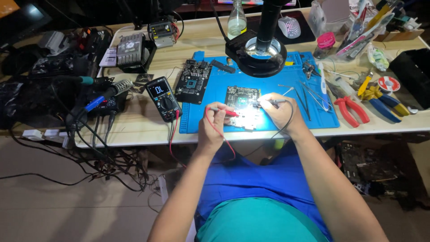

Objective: Testing components on a circuit board using a digital multimeter and a microscope at a repair bench.

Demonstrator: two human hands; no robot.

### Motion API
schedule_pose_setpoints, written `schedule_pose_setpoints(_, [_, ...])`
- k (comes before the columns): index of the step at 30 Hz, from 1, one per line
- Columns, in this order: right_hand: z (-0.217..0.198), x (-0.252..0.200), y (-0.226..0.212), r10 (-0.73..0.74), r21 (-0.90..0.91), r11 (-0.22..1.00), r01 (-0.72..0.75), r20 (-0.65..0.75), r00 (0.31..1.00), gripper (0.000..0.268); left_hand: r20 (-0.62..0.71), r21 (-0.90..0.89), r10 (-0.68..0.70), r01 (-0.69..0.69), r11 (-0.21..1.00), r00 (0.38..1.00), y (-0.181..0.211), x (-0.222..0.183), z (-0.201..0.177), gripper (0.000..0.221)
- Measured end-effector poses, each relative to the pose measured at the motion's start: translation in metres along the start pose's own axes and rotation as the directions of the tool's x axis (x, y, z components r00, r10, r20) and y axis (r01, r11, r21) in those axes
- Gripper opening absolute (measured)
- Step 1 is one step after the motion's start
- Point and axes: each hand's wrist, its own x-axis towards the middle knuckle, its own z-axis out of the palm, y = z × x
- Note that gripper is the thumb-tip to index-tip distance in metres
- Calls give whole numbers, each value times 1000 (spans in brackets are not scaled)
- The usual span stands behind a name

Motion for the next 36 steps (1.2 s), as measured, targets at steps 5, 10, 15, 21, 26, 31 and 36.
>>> schedule_pose_setpoints(5, [-1,2,-3,11,7,1000,-11,-1,1000,15,-40,169,-15,21,985,999,-6,-1,0,23])
schedule_pose_setpoints(10, [1,1,-7,16,-9,1000,-16,-20,1000,17,-26,365,-79,83,927,997,2,1,3,29])
schedule_pose_setpoints(15, [3,-1,-7,31,-19,999,-31,-21,999,16,-16,353,-89,89,932,996,-2,-2,4,31])
schedule_pose_setpoints(21, [-6,2,-15,24,-72,997,-20,48,999,29,-25,371,-127,127,920,992,-6,-1,2,33])
schedule_pose_setpoints(26, [1,5,10,-1,-33,999,1,0,1000,20,-16,291,-49,51,955,999,-15,-2,0,32])
schedule_pose_setpoints(31, [1,9,28,-7,-14,1000,7,14,1000,19,-15,253,-23,26,967,1000,-12,-3,2,32])
schedule_pose_setpoints(36, [-2,6,16,3,2,1000,-3,10,1000,20,20,204,-37,32,978,999,-6,-2,-1,30])
